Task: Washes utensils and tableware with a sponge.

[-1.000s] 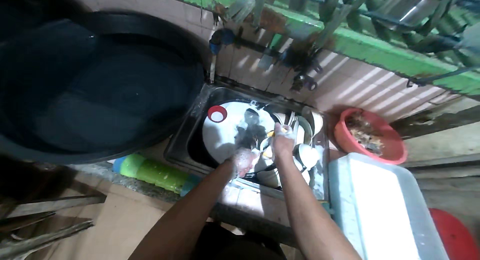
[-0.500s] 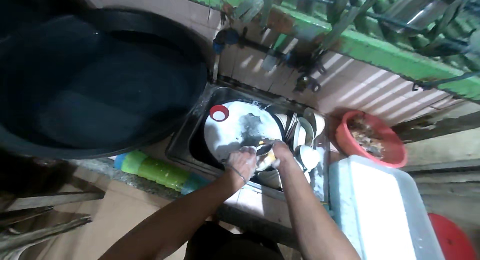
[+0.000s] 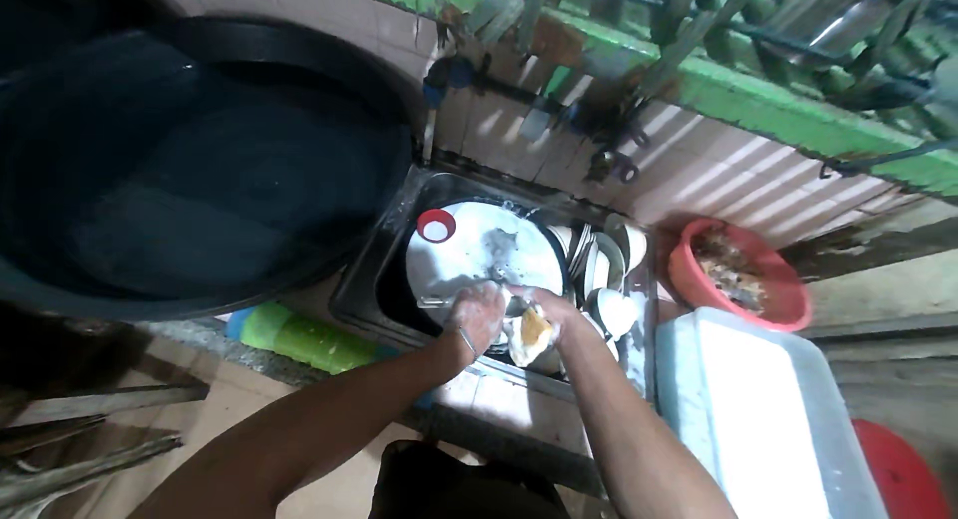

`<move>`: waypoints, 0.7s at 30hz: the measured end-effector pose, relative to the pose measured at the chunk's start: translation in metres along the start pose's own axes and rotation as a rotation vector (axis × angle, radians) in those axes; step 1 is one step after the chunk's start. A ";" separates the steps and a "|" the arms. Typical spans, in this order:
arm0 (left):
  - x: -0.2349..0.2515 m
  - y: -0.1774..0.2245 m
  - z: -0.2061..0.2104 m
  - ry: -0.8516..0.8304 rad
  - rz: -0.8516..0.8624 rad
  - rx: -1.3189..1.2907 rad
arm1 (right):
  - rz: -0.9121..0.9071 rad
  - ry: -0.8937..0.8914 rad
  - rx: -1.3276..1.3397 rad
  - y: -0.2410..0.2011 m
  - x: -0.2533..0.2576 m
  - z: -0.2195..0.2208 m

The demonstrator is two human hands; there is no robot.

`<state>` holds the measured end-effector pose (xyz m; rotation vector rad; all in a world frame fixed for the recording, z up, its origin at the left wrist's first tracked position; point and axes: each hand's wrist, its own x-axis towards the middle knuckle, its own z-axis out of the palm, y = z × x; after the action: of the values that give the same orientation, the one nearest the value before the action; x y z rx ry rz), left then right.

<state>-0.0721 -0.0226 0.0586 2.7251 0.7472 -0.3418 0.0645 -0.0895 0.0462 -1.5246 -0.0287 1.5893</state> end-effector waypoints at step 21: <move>0.013 0.001 -0.006 -0.246 -0.131 -1.157 | -0.554 0.092 0.413 0.012 0.005 0.000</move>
<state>-0.0592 -0.0158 0.0602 1.5255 0.7266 -0.1707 0.0587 -0.0938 0.0357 -1.1356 -0.0614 1.0070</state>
